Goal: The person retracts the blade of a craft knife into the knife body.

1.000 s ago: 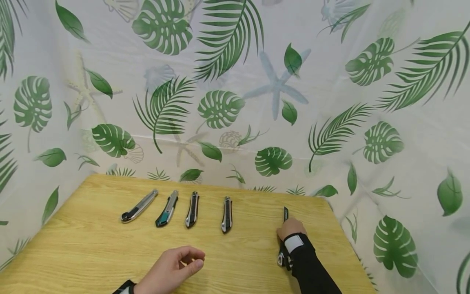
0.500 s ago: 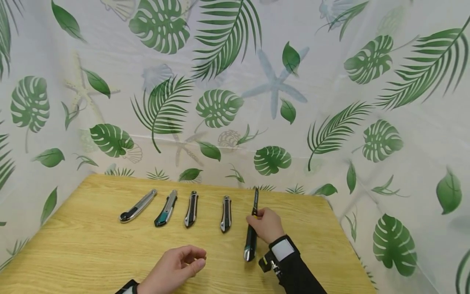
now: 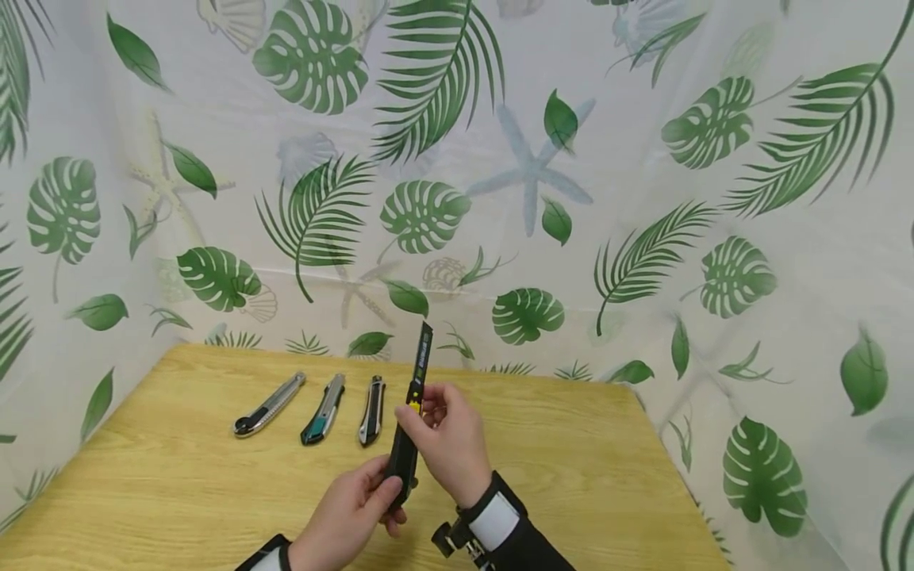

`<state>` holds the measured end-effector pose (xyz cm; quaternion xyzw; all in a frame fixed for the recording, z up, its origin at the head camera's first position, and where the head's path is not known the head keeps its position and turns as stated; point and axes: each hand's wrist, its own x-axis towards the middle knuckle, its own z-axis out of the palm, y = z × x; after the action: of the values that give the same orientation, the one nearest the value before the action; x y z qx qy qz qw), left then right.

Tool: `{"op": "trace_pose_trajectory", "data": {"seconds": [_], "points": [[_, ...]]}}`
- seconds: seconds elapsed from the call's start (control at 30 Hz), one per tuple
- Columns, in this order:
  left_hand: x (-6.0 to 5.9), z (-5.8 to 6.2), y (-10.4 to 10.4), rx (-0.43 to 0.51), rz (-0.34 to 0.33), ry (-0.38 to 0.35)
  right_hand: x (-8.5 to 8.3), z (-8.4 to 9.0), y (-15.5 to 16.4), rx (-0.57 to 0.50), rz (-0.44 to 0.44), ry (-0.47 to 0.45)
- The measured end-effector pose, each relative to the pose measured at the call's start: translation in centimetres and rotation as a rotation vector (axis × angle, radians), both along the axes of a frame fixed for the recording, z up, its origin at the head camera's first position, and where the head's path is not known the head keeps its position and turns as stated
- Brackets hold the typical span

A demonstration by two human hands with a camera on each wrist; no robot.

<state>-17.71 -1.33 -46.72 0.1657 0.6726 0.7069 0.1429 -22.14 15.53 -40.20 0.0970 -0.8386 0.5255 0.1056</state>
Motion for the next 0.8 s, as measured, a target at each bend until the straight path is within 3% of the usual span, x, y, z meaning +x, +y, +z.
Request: {"op": "trace_pose_trajectory", "data": {"seconds": [0.13, 0.27, 0.43, 0.67, 0.8], "points": [[0.2, 0.5, -0.3, 0.055, -0.002, 0.006, 0.3, 0.7, -0.3, -0.108, 0.081, -0.032], [0.4, 1.1, -0.3, 0.157, -0.021, -0.034, 0.7, 1.2, -0.4, -0.272, 0.238, -0.147], [0.6, 1.4, -0.7, 0.187, -0.037, -0.088, 1.2, 1.3, -0.8, -0.411, 0.352, -0.255], [0.4, 1.5, -1.4, 0.260, -0.119, -0.197, 1.6, 1.6, -1.3, -0.453, 0.391, -0.259], [0.5, 1.6, -1.7, 0.263, -0.128, -0.179, 1.8, 2.0, -1.5, -0.432, 0.410, -0.233]]}}
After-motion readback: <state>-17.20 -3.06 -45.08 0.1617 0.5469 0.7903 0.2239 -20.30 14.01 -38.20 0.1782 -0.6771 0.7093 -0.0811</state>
